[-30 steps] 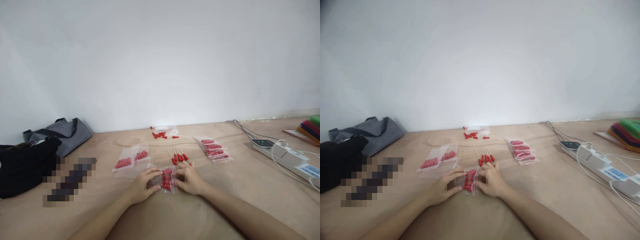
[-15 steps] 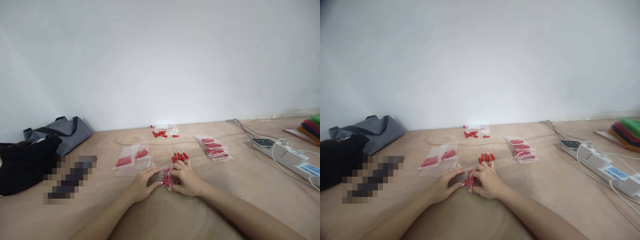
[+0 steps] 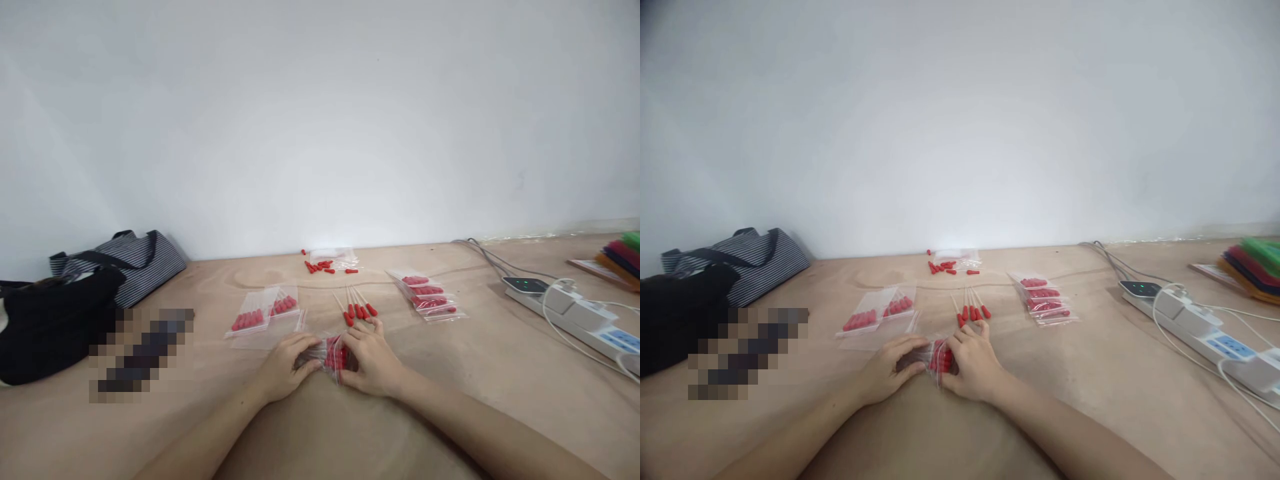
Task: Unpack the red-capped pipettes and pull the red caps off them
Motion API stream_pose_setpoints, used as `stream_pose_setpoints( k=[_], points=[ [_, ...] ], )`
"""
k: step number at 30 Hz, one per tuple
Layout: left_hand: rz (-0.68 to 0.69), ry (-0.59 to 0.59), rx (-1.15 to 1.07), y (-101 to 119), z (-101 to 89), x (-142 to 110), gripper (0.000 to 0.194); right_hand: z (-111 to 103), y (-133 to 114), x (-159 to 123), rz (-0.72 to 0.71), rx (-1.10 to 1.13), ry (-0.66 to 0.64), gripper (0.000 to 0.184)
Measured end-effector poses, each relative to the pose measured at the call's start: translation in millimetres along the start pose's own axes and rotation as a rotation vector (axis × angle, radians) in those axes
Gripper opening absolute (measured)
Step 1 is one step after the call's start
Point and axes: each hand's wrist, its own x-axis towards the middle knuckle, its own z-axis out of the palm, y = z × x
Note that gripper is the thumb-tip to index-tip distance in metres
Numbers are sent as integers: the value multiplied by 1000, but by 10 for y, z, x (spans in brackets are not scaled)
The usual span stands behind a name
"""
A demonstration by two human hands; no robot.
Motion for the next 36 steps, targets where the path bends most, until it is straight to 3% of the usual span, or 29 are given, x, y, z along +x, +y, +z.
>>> stream_pose_setpoints(
  k=[9,18,24,27,30,33,36],
  points=[
    [2,-1,0,12,-4,4,25,-134,169,-40,8,135,38,10],
    [14,1,8,13,-18,7,24,-17,220,-36,27,231,77,15],
    [-2,19,33,-8,-18,-5,24,-395,717,-189,53,337,48,14],
    [-5,28,39,-20,-12,-13,24,-575,1028,-326,200,475,99,18],
    [-6,31,50,-26,-11,-14,25,-567,1177,-390,388,608,173,23],
    [-13,33,57,-23,-17,-9,25,-393,1100,-312,669,544,344,25],
    [-12,33,53,-19,-22,-4,25,-207,920,-128,856,307,401,23]
  ],
)
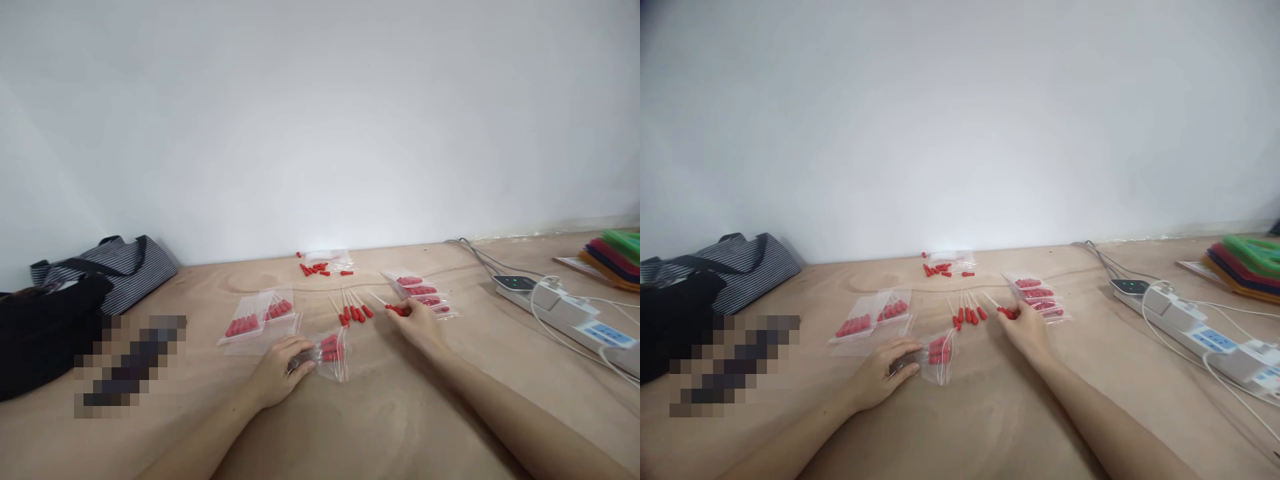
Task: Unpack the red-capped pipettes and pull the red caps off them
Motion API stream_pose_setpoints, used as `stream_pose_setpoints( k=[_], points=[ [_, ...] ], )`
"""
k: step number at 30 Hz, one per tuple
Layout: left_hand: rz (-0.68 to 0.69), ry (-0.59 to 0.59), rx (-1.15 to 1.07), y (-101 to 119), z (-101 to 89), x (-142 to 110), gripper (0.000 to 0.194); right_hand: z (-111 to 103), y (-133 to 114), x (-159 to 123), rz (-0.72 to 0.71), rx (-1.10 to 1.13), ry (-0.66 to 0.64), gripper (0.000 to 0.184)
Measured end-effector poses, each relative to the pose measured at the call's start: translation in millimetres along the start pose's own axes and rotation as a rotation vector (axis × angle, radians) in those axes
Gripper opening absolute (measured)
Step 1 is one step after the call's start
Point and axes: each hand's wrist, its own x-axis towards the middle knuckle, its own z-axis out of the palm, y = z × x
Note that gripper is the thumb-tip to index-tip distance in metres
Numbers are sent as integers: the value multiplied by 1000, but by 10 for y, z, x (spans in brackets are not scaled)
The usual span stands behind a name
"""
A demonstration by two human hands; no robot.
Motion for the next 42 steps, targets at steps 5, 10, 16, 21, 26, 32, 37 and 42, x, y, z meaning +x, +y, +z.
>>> stream_pose_setpoints(
  k=[5,10,16,21,26,32,37,42],
  points=[
    [-1,-9,-7,-8,0,5,26,259,-185,5,66,-290,50,29],
    [20,-11,-23,-13,-3,7,25,308,-143,-20,-106,-320,55,47],
    [17,-18,-12,-17,1,0,26,188,-102,-114,-254,-221,75,40],
    [21,-11,-12,-19,8,-5,26,151,-177,-284,-594,37,-186,26],
    [30,-14,-7,-10,10,0,25,319,-302,-440,-763,90,-355,14],
    [19,-5,-25,11,-2,6,25,456,-392,-542,-828,60,-360,12],
    [16,-10,-29,-1,8,10,26,425,-439,-586,-838,-5,-395,13],
    [35,-4,-47,-8,12,16,25,416,-480,-604,-714,-97,-386,23]
  ],
)
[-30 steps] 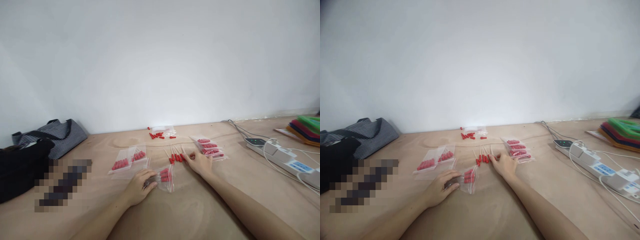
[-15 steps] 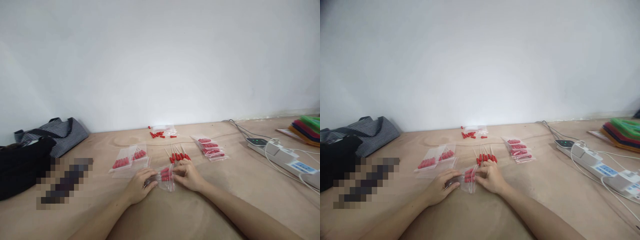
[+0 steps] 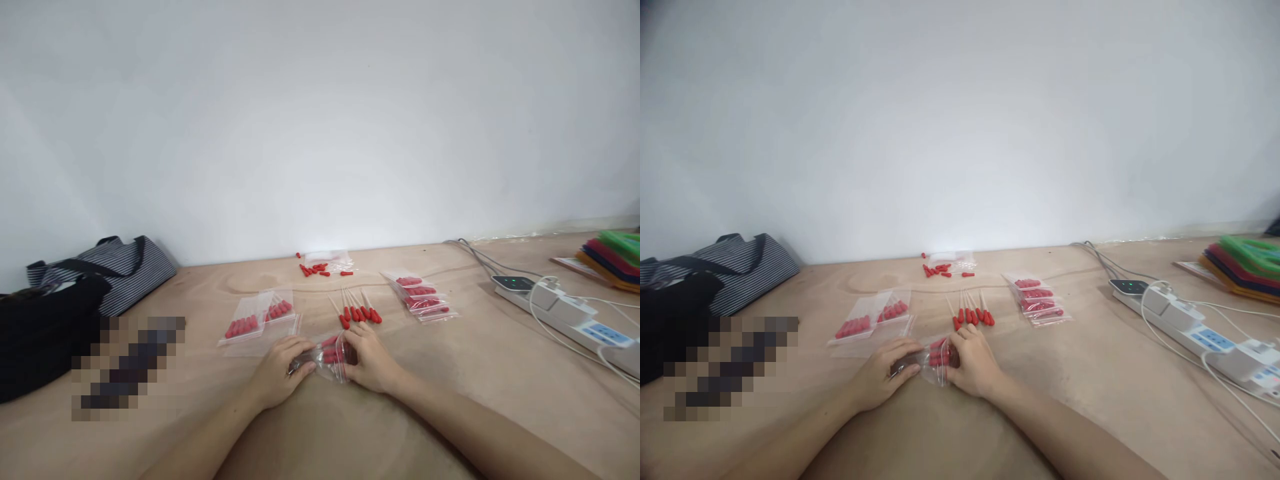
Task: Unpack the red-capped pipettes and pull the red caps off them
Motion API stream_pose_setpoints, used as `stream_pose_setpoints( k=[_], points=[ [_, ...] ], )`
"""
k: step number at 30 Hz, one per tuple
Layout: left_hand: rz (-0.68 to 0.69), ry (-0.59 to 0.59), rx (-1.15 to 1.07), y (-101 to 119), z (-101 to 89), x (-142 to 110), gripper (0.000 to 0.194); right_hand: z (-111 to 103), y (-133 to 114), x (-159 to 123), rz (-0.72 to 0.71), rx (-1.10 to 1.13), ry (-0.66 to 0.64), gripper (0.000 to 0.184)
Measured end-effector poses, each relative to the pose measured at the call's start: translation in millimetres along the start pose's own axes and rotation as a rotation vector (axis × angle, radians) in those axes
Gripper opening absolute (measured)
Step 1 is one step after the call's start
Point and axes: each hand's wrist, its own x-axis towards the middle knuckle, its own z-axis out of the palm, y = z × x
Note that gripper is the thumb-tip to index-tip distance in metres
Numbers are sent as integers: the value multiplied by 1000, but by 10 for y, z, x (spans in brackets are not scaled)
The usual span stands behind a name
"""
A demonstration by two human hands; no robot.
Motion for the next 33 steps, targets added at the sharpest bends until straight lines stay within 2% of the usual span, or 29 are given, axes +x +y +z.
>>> stream_pose_setpoints(
  k=[3,7,12,15,20,24,27,29,31,33],
  points=[
    [5,3,-2,1,1,-1,26,6,-11,4,5,24,-2,21],
    [-4,9,0,7,-1,-5,25,-19,20,-2,-94,74,-2,14],
    [-17,6,-5,6,-6,-8,25,-136,143,-30,-142,228,33,20],
    [-23,0,-3,2,-8,-11,25,-282,233,-73,-133,313,21,16],
    [-20,-2,-4,7,-18,-16,25,-670,440,-189,-156,286,11,14],
    [-24,-18,16,6,-19,-13,25,-869,659,-260,-32,282,221,17],
    [-27,-24,34,-4,-11,-10,27,-810,768,-249,177,185,479,22],
    [-22,-20,44,-11,-6,-8,26,-694,794,-216,330,29,627,25],
    [-18,-17,51,-15,-5,-8,26,-565,791,-176,417,-159,679,27],
    [-17,-19,52,-16,-7,-11,26,-457,774,-141,431,-307,644,28]
  ],
)
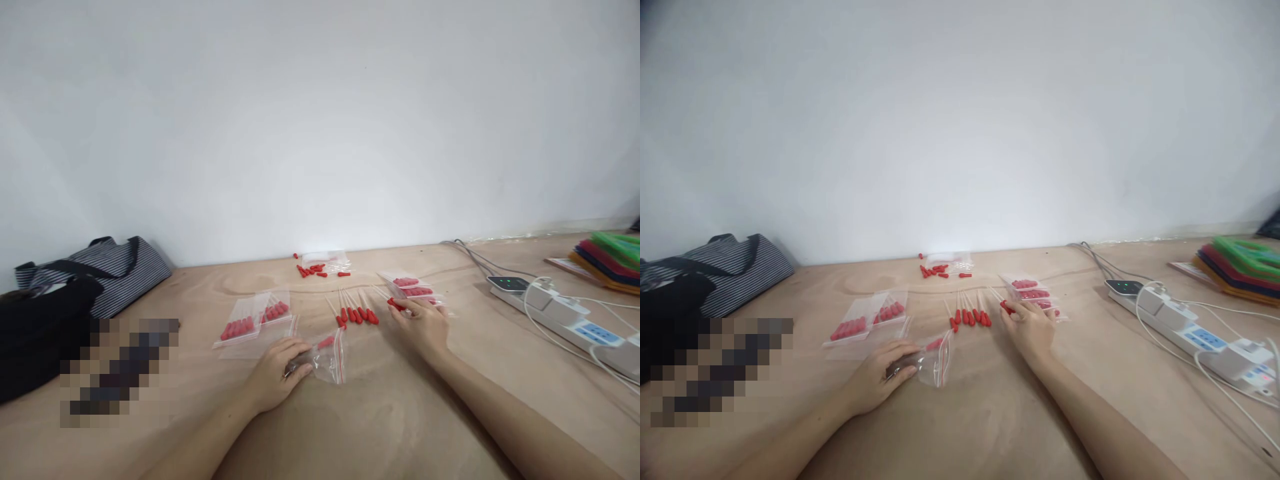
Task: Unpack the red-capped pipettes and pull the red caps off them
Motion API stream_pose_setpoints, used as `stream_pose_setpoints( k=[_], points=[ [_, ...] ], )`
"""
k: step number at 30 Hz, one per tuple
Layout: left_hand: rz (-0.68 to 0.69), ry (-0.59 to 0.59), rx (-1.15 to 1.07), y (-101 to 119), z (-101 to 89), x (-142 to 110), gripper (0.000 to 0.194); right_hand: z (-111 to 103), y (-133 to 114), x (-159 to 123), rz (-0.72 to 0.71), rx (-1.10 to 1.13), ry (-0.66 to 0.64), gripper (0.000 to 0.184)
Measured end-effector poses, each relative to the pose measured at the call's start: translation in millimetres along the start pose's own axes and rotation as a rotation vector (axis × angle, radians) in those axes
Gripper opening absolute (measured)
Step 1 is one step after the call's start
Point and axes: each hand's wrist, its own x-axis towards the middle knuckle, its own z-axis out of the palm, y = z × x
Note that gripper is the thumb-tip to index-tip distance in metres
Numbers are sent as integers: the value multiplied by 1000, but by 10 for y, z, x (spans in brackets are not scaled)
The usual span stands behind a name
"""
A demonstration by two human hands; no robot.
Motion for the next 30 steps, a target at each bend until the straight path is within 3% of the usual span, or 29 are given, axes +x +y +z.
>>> stream_pose_setpoints(
  k=[7,14,16,19,22,30],
  points=[
    [9,13,11,8,-1,-2,26,134,-78,-74,-112,-121,-206,27],
    [-1,6,14,15,-4,2,26,86,-143,-100,-151,-3,-182,30],
    [-1,7,11,21,-4,1,25,43,-233,-136,-238,91,-218,26],
    [-4,3,5,27,-5,2,25,16,-409,-220,-414,199,-371,15],
    [-3,3,-8,22,-4,3,26,64,-563,-286,-494,240,-475,11],
    [15,19,-10,4,7,1,25,194,-735,-288,-391,335,-451,14]
  ],
)
